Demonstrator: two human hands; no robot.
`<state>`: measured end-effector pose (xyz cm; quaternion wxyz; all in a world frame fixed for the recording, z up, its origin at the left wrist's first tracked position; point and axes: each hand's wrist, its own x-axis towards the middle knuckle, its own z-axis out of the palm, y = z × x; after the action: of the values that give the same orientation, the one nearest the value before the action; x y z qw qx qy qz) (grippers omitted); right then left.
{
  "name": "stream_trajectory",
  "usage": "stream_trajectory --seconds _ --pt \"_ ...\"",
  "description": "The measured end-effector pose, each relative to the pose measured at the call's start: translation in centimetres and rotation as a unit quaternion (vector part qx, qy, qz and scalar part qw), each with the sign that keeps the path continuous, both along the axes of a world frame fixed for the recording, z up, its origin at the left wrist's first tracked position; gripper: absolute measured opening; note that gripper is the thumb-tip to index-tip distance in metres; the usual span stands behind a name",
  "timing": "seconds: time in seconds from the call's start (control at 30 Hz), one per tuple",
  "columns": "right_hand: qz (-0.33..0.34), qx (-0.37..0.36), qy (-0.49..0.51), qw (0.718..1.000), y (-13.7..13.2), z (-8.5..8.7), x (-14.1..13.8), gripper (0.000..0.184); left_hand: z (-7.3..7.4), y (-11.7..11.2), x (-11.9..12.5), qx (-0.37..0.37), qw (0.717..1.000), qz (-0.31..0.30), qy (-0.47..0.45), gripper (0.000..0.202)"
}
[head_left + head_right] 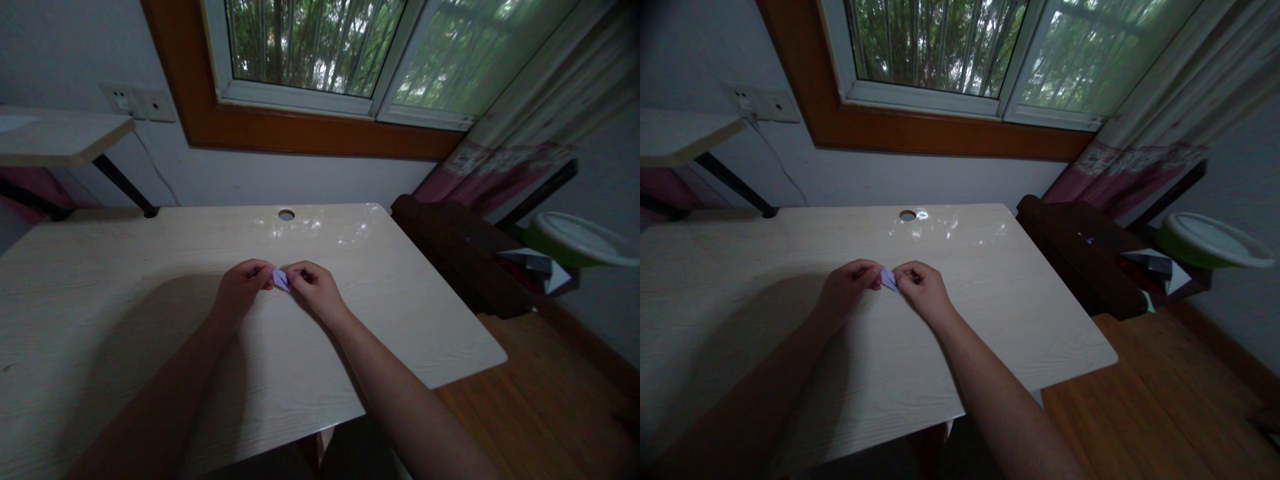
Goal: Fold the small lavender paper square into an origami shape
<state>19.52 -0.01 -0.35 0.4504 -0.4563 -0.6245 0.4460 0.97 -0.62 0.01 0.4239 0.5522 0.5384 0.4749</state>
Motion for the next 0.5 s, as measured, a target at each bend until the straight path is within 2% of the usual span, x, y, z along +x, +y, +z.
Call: stream_trajectory --seconds 0.27,0.5 --pt "0.022 -0.013 -0.001 1.0 0.07 -0.13 -0.12 0.019 0.27 -0.11 0.46 -0.012 0.998 -0.009 -0.054 0.028" --pt "0.035 0.04 -0.036 0.998 0.06 -0.31 -0.09 0.015 0.76 -0.27 0.59 -0.037 0.999 -0.034 0.007 0.023"
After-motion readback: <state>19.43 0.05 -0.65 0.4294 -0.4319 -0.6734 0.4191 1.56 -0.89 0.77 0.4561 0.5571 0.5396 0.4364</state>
